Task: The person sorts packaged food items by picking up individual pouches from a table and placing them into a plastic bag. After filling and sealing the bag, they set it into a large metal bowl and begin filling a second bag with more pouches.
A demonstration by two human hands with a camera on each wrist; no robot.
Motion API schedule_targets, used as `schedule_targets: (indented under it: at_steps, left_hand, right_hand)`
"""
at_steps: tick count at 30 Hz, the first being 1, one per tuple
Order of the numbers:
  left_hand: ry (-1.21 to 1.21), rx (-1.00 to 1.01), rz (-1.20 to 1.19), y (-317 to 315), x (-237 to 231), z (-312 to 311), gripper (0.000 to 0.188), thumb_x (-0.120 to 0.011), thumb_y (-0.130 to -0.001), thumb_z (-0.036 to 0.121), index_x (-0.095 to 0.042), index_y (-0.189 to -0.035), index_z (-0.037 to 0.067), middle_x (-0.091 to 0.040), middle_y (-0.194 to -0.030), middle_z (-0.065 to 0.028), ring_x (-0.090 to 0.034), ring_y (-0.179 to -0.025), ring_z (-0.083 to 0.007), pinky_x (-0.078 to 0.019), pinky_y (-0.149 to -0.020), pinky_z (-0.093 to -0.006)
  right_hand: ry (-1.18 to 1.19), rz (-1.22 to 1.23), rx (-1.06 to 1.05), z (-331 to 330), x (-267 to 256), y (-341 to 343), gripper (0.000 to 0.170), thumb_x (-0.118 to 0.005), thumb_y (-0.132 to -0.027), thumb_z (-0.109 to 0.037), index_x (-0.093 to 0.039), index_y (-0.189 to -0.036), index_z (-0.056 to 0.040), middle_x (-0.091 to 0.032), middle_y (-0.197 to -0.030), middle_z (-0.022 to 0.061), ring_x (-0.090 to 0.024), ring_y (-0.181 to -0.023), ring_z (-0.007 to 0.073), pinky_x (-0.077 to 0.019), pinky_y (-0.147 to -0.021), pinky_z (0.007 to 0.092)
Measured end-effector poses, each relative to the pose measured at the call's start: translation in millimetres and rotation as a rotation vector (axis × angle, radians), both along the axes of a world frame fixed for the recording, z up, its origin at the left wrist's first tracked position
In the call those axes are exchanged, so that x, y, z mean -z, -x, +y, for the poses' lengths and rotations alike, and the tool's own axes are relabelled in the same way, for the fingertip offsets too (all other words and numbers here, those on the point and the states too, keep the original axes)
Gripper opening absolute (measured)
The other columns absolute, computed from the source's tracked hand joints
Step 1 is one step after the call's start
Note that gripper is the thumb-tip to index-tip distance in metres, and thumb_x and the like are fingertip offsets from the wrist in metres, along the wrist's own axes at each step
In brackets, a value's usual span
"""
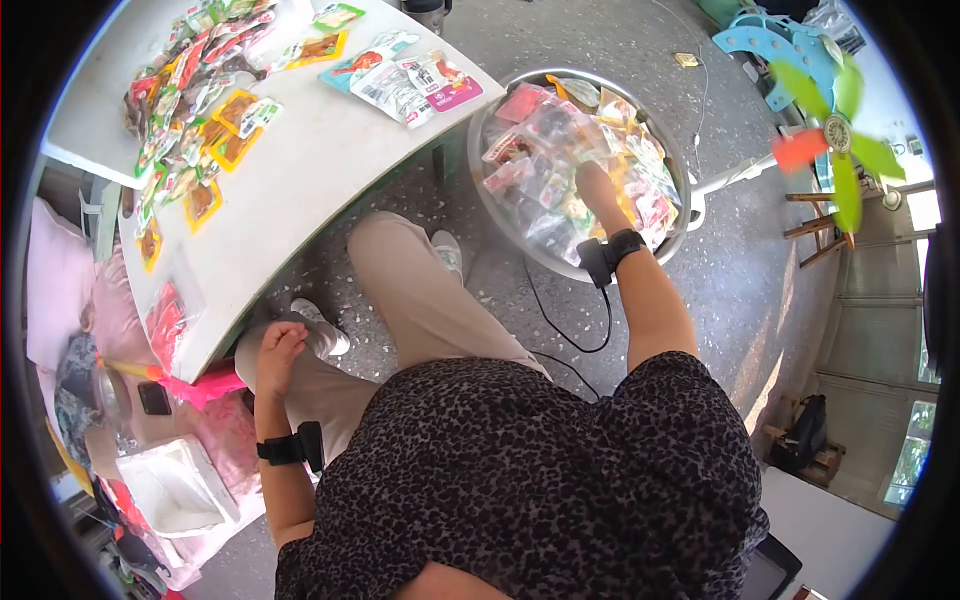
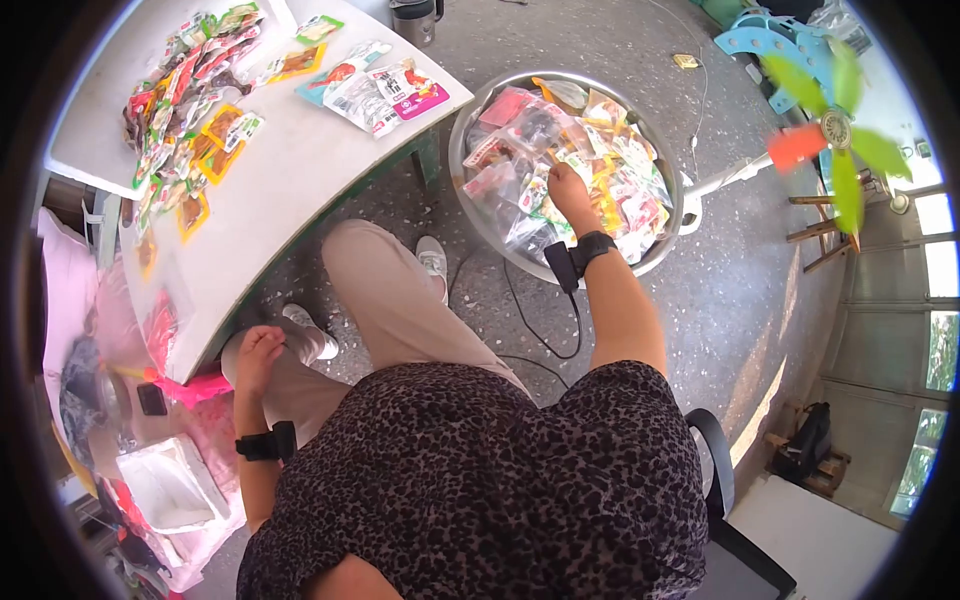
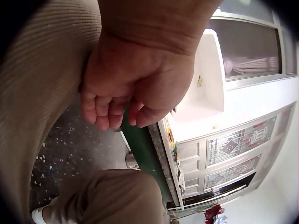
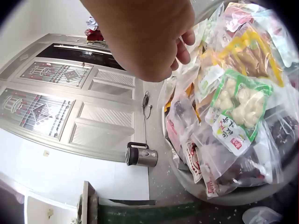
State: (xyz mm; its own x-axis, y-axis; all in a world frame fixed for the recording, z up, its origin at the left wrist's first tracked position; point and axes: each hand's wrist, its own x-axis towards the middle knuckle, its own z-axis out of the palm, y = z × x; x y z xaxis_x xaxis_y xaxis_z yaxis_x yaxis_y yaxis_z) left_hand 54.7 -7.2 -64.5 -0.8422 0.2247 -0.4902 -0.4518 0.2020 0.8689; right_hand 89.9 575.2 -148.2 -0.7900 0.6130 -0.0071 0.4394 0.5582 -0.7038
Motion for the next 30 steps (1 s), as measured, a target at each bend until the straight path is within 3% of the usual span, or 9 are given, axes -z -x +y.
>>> schedule_targets:
  at_steps: [1,5,11,13,14,20,26,29,30]
  left_hand:
    - [-0.009,0.076,0.057,-1,-10,5,0.014,-0.048,-0.080,0.011,-0.050,-0.092,0.005,-0.053,-0.087,-0.0035,-0.051,-0.083,-0.0118,-0.0403,-0.072,-0.0231]
    - [-0.192,0.331,0.281,-9,-85,37,0.023,-0.050,-0.079,0.007,-0.048,-0.102,0.004,-0.053,-0.081,-0.0037,-0.050,-0.079,-0.0107,-0.0394,-0.070,-0.0228]
    - [-0.976,0.963,0.893,-34,-238,66,0.026,-0.057,-0.074,0.011,-0.053,-0.099,0.007,-0.049,-0.067,-0.0051,-0.052,-0.068,-0.0209,-0.0388,-0.058,-0.0328]
    - [-1.027,1.096,0.744,-49,-271,58,0.025,-0.064,-0.068,0.013,-0.056,-0.090,0.020,-0.051,-0.070,-0.0033,-0.056,-0.073,-0.0178,-0.0404,-0.064,-0.0335]
    - [-1.052,1.122,0.719,-55,-283,58,0.022,-0.063,-0.069,0.012,-0.056,-0.089,0.017,-0.049,-0.070,-0.0036,-0.055,-0.072,-0.0177,-0.0408,-0.063,-0.0334]
    - [-1.314,0.745,0.921,-103,-278,67,0.021,-0.043,-0.079,0.003,-0.056,-0.087,0.017,-0.029,-0.054,0.0011,-0.035,-0.044,-0.0109,-0.0314,-0.046,-0.0237]
    - [-1.303,0.892,0.952,-105,-274,44,0.003,-0.055,-0.072,0.012,-0.056,-0.071,0.009,-0.031,-0.052,0.0018,-0.037,-0.044,-0.0115,-0.0332,-0.047,-0.0242]
    - [-1.059,1.272,0.892,-77,-260,18,0.017,-0.060,-0.072,0.012,-0.054,-0.087,0.006,-0.047,-0.068,-0.0047,-0.053,-0.067,-0.0185,-0.0416,-0.060,-0.0327]
    - [-1.093,1.136,0.857,-70,-246,13,0.016,-0.057,-0.074,0.011,-0.053,-0.086,0.001,-0.048,-0.070,-0.0061,-0.052,-0.064,-0.0209,-0.0410,-0.059,-0.0332]
  right_hand:
    - [-0.195,0.121,-0.115,-23,-12,2,0.018,-0.048,-0.074,-0.016,-0.054,-0.085,-0.0032,-0.057,-0.079,0.0192,-0.055,-0.075,0.0324,-0.0431,-0.066,0.0368]
    - [0.065,0.278,-0.315,-121,-47,24,0.017,-0.051,-0.074,-0.013,-0.054,-0.087,-0.0019,-0.057,-0.078,0.0172,-0.056,-0.074,0.0277,-0.0435,-0.065,0.0316]
    - [0.277,0.328,-0.622,-249,-76,47,0.015,-0.052,-0.075,-0.010,-0.053,-0.088,-0.0018,-0.056,-0.080,0.0147,-0.055,-0.073,0.0245,-0.0434,-0.066,0.0290]
    - [0.222,0.357,-0.667,-280,-74,50,0.015,-0.051,-0.075,-0.009,-0.053,-0.088,-0.0018,-0.056,-0.080,0.0149,-0.055,-0.075,0.0262,-0.0432,-0.067,0.0299]
    - [0.191,0.373,-0.681,-293,-73,51,0.015,-0.051,-0.074,-0.008,-0.053,-0.088,-0.0017,-0.056,-0.080,0.0150,-0.055,-0.075,0.0271,-0.0431,-0.068,0.0304]
    - [-0.313,0.384,-0.866,-332,-62,48,0.018,-0.052,-0.066,-0.009,-0.055,-0.084,-0.0053,-0.055,-0.086,0.0134,-0.051,-0.083,0.0306,-0.0414,-0.072,0.0367]
    - [-0.311,0.545,-0.919,-338,-62,53,0.015,-0.052,-0.063,-0.009,-0.055,-0.078,-0.0072,-0.056,-0.081,0.0106,-0.053,-0.078,0.0288,-0.0413,-0.069,0.0387]
    - [-0.324,0.604,-0.913,-337,-56,56,0.015,-0.053,-0.062,-0.005,-0.055,-0.076,-0.0064,-0.056,-0.078,0.0100,-0.053,-0.078,0.0281,-0.0414,-0.069,0.0382]
    - [-0.333,0.597,-0.906,-336,-53,55,0.014,-0.053,-0.062,-0.004,-0.054,-0.076,-0.0059,-0.056,-0.078,0.0104,-0.053,-0.077,0.0285,-0.0414,-0.069,0.0381]
